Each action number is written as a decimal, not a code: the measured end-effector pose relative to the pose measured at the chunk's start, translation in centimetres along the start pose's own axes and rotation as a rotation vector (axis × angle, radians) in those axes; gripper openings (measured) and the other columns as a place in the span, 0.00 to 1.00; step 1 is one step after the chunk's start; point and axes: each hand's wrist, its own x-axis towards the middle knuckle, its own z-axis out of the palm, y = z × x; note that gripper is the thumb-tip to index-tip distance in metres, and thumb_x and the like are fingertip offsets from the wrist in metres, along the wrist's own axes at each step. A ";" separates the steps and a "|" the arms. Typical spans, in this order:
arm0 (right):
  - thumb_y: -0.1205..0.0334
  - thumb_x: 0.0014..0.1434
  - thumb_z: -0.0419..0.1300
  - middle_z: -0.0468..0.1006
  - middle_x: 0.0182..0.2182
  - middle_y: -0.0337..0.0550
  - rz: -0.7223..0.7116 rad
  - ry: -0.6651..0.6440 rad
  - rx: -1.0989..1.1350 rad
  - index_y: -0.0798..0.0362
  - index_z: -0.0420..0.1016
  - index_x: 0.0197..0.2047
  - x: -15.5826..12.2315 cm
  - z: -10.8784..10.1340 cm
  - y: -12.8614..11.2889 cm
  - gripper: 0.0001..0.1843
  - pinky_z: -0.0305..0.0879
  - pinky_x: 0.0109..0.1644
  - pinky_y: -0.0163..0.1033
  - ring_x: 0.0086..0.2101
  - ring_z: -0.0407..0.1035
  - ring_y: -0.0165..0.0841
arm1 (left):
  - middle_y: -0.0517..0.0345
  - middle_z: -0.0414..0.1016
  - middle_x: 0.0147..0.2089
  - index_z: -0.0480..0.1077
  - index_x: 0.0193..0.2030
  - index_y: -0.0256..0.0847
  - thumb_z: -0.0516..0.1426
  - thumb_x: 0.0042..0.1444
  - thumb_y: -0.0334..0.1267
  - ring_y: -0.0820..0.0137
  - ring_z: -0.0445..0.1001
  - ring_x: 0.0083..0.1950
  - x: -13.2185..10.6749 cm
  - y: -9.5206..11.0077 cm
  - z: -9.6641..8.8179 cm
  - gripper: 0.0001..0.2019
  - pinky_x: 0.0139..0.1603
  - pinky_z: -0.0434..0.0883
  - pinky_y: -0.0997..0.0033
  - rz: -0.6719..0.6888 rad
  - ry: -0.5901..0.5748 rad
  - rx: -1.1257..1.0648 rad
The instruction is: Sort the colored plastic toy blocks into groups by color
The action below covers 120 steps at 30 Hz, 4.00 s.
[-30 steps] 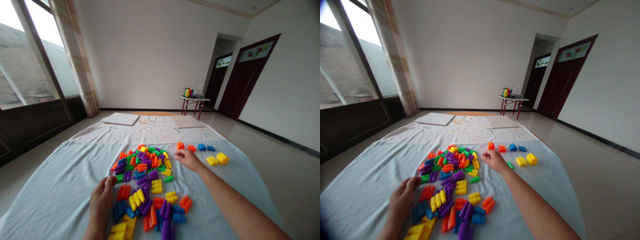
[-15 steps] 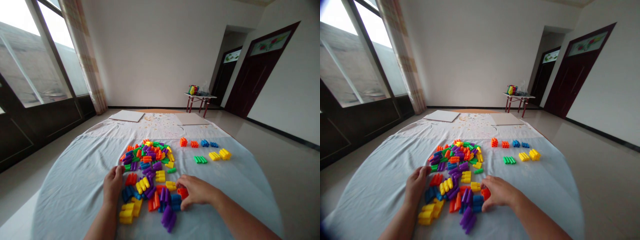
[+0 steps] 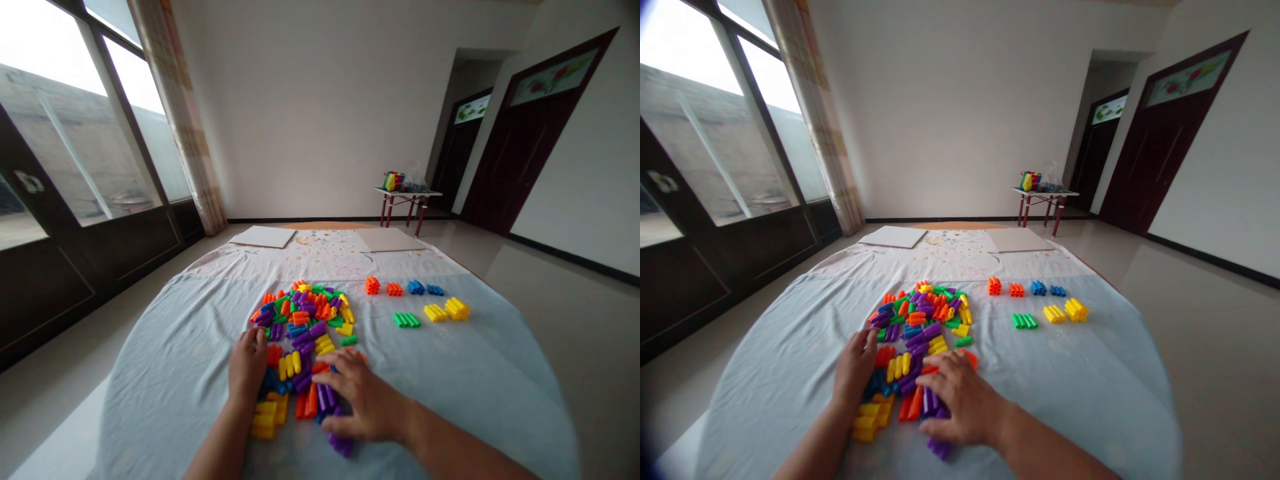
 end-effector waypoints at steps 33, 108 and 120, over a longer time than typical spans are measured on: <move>0.62 0.58 0.56 0.73 0.49 0.45 0.164 0.569 -0.073 0.47 0.72 0.46 0.2 2.7 7.0 0.12 0.62 0.57 0.50 0.54 0.62 0.40 | 0.49 0.65 0.60 0.70 0.53 0.46 0.47 0.53 0.58 0.51 0.61 0.60 8.8 4.1 5.4 0.27 0.54 0.62 0.53 0.080 -0.390 0.501; 0.52 0.64 0.49 0.75 0.38 0.48 0.301 0.903 0.015 0.52 0.71 0.44 2.1 4.0 8.6 0.16 0.69 0.49 0.49 0.43 0.70 0.38 | 0.57 0.58 0.65 0.64 0.58 0.55 0.42 0.59 0.40 0.58 0.50 0.66 0.4 -1.9 -1.9 0.22 0.60 0.43 0.37 0.105 -0.405 0.800; 0.52 0.64 0.50 0.75 0.38 0.49 0.254 0.898 0.085 0.53 0.70 0.43 2.2 4.5 9.4 0.16 0.69 0.49 0.49 0.42 0.69 0.39 | 0.53 0.65 0.60 0.67 0.55 0.45 0.37 0.61 0.45 0.60 0.59 0.63 1.4 -0.5 -2.5 0.24 0.63 0.47 0.47 -0.067 -0.341 0.612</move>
